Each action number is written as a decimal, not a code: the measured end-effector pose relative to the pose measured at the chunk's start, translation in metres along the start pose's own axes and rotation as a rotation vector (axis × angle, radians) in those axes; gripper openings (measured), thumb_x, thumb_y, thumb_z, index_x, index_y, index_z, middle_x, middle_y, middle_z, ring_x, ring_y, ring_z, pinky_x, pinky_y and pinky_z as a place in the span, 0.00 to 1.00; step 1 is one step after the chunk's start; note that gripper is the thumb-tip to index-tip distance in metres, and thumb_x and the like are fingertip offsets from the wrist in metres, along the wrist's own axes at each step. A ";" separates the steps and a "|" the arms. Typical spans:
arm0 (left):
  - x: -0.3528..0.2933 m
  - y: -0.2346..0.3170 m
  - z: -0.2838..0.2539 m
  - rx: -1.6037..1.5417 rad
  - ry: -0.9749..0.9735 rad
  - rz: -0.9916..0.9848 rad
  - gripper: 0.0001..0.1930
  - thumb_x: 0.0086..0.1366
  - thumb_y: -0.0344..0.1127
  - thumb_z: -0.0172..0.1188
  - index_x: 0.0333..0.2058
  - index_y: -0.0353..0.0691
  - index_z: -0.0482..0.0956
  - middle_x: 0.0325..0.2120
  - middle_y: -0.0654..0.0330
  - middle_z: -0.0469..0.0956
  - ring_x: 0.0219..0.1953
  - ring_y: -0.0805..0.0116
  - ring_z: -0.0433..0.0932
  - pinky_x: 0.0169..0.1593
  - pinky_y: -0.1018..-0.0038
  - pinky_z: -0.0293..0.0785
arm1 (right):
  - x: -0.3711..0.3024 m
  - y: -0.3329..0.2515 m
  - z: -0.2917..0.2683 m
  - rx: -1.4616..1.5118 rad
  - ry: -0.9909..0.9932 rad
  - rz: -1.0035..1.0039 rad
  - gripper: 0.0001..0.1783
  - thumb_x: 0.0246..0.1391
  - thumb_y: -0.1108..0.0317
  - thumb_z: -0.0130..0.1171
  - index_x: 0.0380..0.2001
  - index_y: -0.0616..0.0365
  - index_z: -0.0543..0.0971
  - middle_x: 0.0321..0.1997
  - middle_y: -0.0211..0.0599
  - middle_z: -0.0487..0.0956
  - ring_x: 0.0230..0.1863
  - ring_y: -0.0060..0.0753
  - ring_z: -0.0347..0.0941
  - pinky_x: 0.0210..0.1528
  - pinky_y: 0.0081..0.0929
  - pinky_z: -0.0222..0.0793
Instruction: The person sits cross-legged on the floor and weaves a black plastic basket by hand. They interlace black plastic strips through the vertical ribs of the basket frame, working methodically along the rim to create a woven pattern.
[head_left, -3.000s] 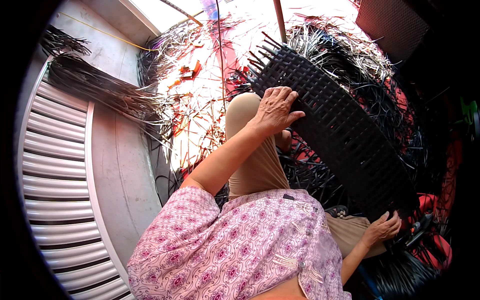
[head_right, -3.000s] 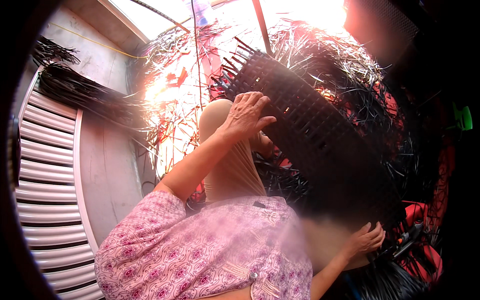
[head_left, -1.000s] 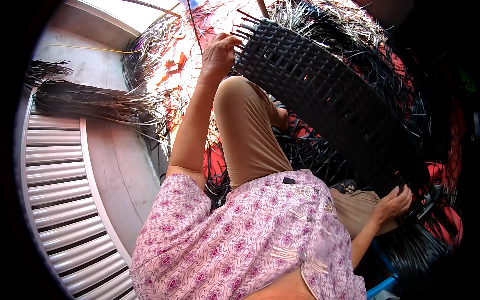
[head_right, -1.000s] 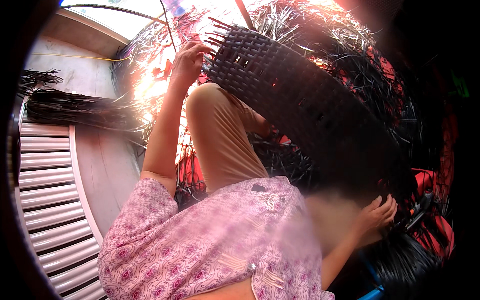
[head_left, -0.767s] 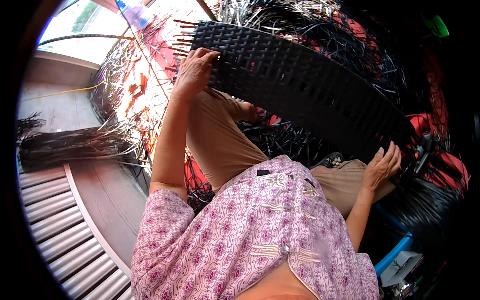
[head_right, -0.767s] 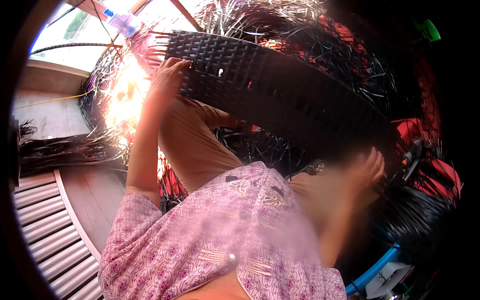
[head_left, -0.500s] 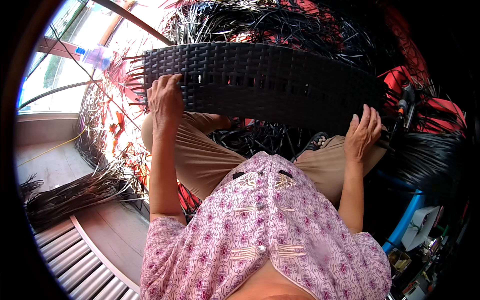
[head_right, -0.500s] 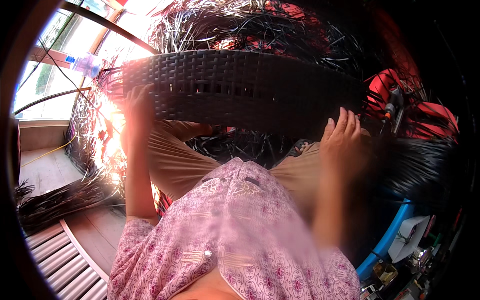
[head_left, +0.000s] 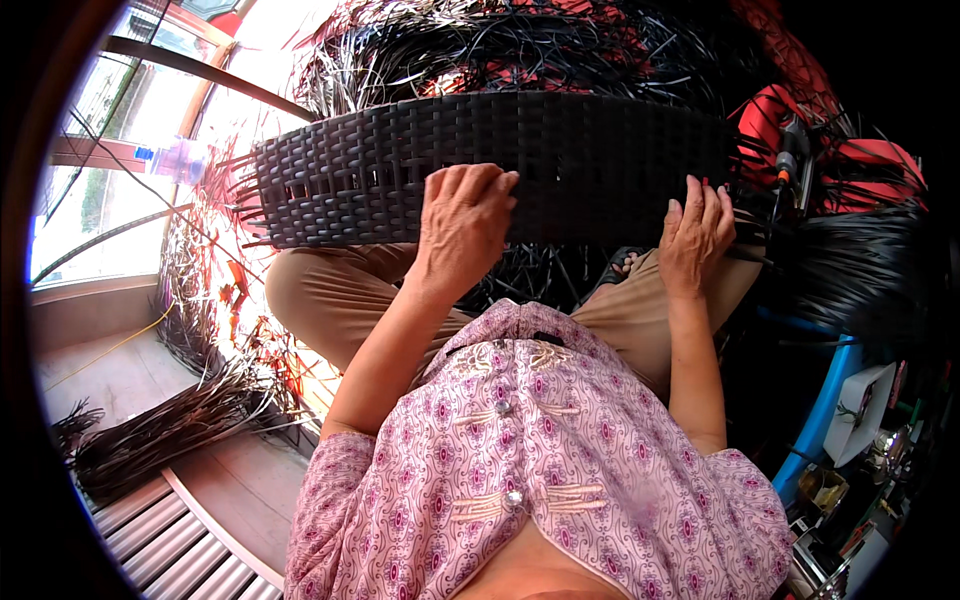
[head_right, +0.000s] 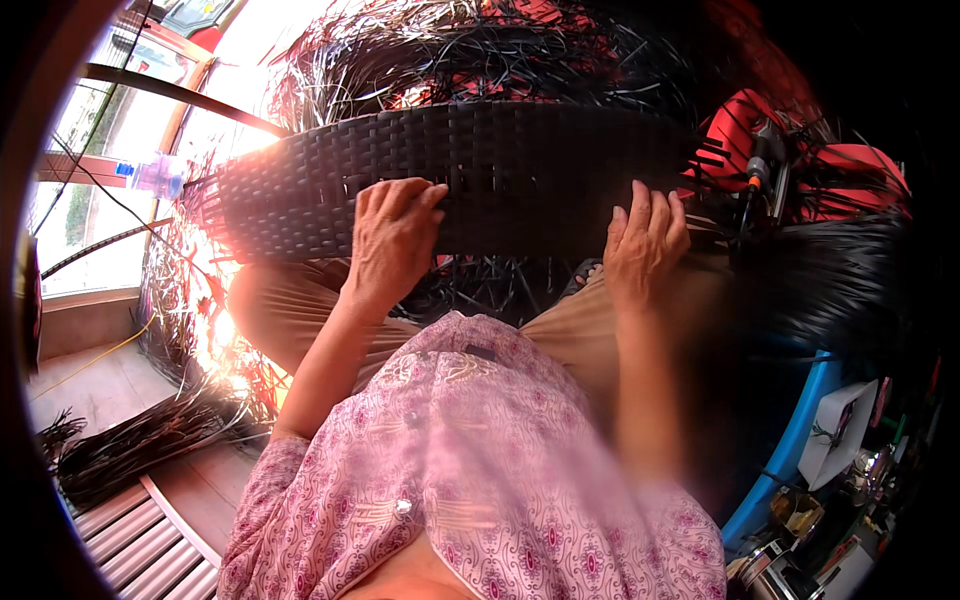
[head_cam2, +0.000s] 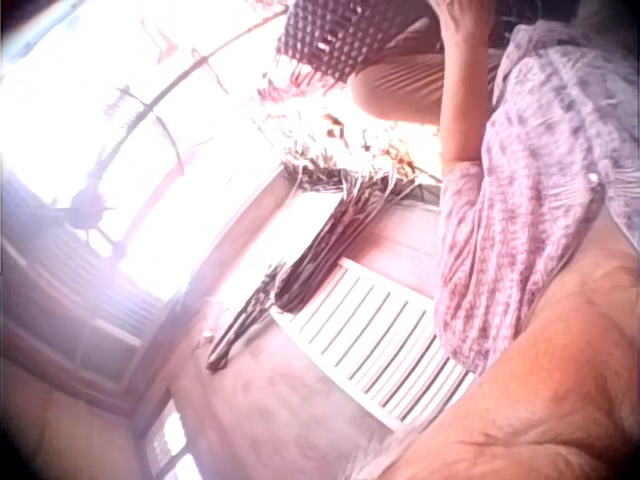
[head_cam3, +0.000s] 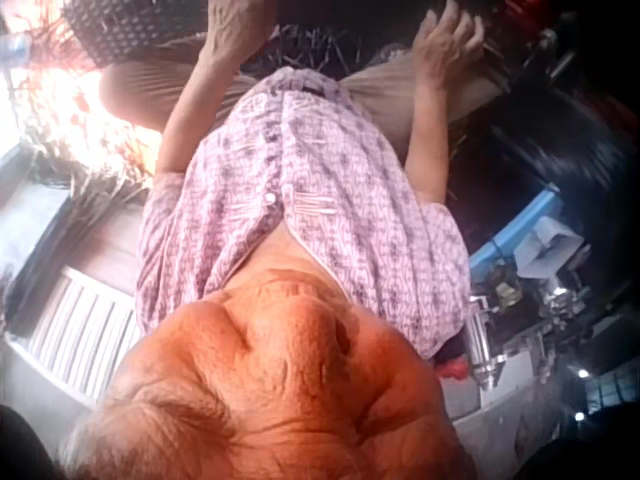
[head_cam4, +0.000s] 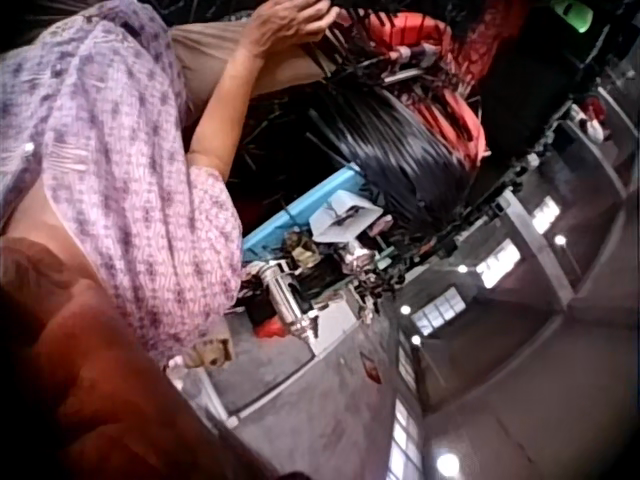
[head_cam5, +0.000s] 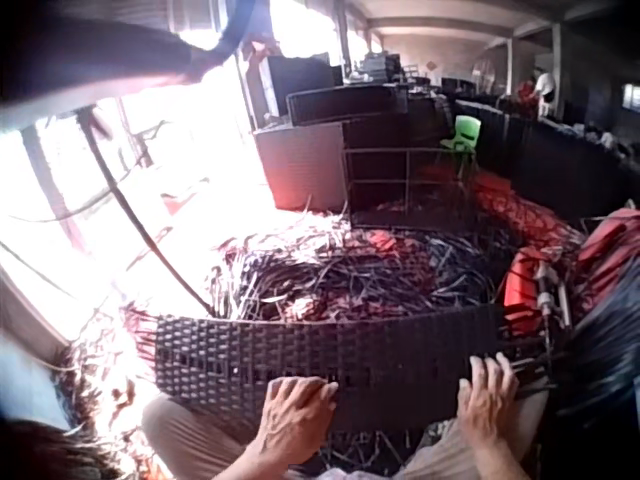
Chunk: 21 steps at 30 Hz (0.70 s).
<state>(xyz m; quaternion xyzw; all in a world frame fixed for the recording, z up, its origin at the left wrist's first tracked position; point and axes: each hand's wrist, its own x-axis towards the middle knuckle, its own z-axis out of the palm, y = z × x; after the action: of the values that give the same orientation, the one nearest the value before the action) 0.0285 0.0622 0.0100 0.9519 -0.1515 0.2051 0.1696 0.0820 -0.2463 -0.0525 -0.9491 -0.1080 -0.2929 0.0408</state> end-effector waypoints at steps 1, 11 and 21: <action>0.003 0.007 0.013 -0.014 -0.027 0.025 0.18 0.60 0.32 0.65 0.50 0.39 0.80 0.47 0.58 0.76 0.52 0.57 0.73 0.58 0.61 0.65 | 0.000 0.000 0.000 0.001 0.002 0.004 0.24 0.64 0.58 0.57 0.61 0.51 0.73 0.59 0.38 0.73 0.65 0.50 0.64 0.64 0.48 0.62; 0.013 0.045 0.033 -0.030 -0.021 0.025 0.24 0.59 0.37 0.68 0.54 0.38 0.78 0.52 0.56 0.74 0.56 0.56 0.71 0.61 0.59 0.63 | 0.001 0.001 -0.001 0.032 -0.024 0.043 0.24 0.62 0.59 0.58 0.60 0.51 0.73 0.59 0.39 0.72 0.66 0.49 0.63 0.63 0.49 0.60; 0.034 0.063 0.068 -0.031 -0.048 0.051 0.28 0.58 0.39 0.69 0.58 0.44 0.76 0.52 0.57 0.72 0.57 0.55 0.68 0.61 0.58 0.61 | 0.002 0.007 -0.003 0.181 -0.005 0.063 0.23 0.61 0.59 0.59 0.58 0.52 0.75 0.58 0.40 0.73 0.66 0.51 0.62 0.63 0.49 0.59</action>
<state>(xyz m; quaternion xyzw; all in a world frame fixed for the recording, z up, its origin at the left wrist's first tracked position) 0.0588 -0.0286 -0.0171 0.9496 -0.1830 0.1842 0.1754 0.0836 -0.2533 -0.0497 -0.9452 -0.1040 -0.2783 0.1354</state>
